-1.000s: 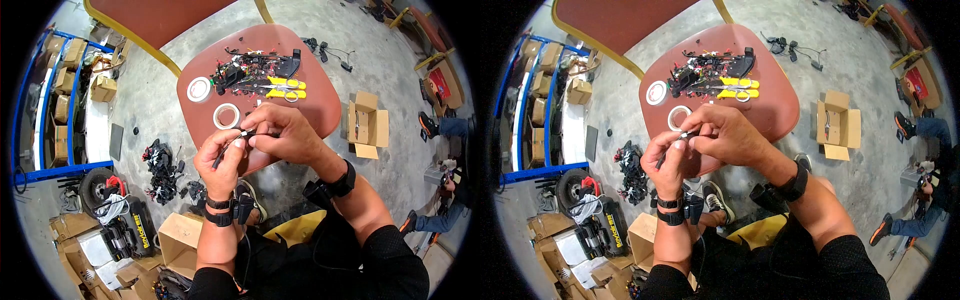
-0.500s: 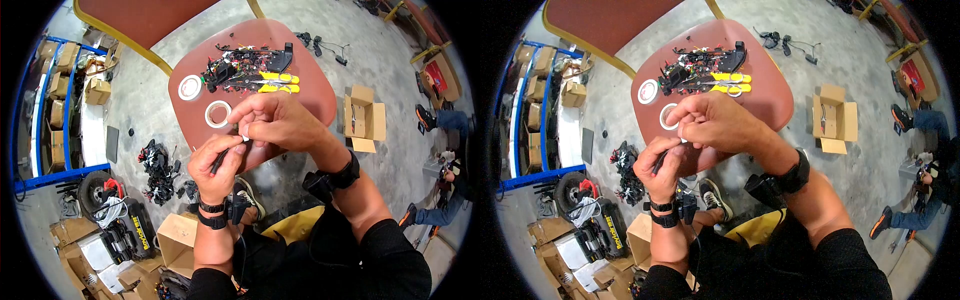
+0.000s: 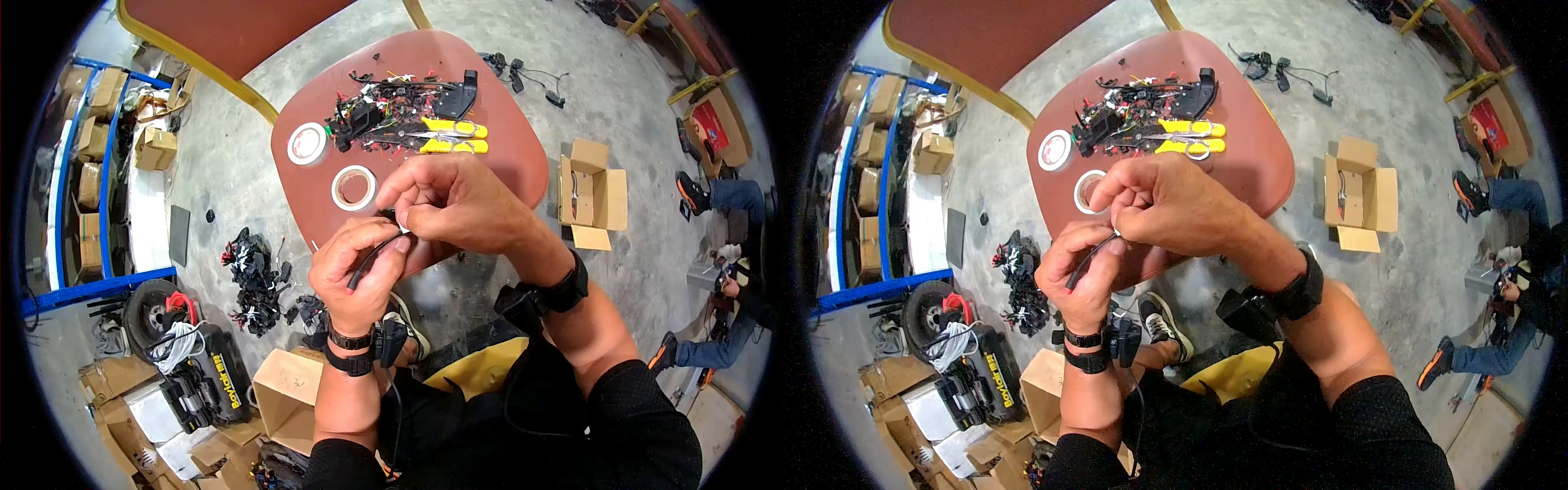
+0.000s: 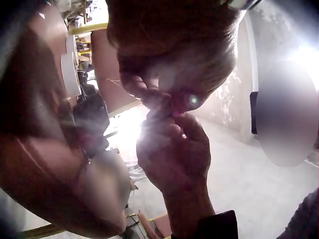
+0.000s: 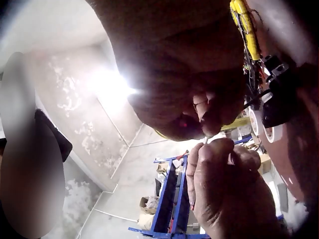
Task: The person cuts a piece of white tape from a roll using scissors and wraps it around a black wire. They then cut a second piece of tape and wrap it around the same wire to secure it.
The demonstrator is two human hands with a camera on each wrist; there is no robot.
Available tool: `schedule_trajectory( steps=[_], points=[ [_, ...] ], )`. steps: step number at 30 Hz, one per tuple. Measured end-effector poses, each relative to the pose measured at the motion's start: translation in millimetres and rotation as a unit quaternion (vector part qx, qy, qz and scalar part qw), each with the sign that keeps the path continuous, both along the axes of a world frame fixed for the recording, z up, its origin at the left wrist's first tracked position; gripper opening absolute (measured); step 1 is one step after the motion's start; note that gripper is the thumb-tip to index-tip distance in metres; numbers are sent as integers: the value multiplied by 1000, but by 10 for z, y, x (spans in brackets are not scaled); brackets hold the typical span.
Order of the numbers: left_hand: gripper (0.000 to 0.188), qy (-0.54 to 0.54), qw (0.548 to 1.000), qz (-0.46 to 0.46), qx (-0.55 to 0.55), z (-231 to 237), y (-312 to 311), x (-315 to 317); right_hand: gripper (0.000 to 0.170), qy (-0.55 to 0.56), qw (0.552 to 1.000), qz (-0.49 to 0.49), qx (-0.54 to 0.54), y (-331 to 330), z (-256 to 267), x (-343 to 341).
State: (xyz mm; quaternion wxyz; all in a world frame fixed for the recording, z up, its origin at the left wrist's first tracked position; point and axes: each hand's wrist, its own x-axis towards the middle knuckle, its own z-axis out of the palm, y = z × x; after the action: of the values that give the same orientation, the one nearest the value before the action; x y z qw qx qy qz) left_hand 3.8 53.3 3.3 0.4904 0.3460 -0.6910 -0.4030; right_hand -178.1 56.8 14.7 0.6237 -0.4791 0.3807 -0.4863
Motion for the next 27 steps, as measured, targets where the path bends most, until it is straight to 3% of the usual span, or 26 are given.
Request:
schedule_trajectory(
  steps=[14, 20, 27],
  points=[
    [17, -27, 997, -36, -58, -9, 22, 28, 27, -99, 991, 27, 86, 45, 45, 28],
    [16, -62, 992, -46, -104, 68, 23, 25, 25, -67, 997, 40, 29, 3, -75, 14],
    [18, -34, 992, -45, -113, 12, 38, -13, 27, -52, 996, 51, 54, -8, -51, -42]
  ],
)
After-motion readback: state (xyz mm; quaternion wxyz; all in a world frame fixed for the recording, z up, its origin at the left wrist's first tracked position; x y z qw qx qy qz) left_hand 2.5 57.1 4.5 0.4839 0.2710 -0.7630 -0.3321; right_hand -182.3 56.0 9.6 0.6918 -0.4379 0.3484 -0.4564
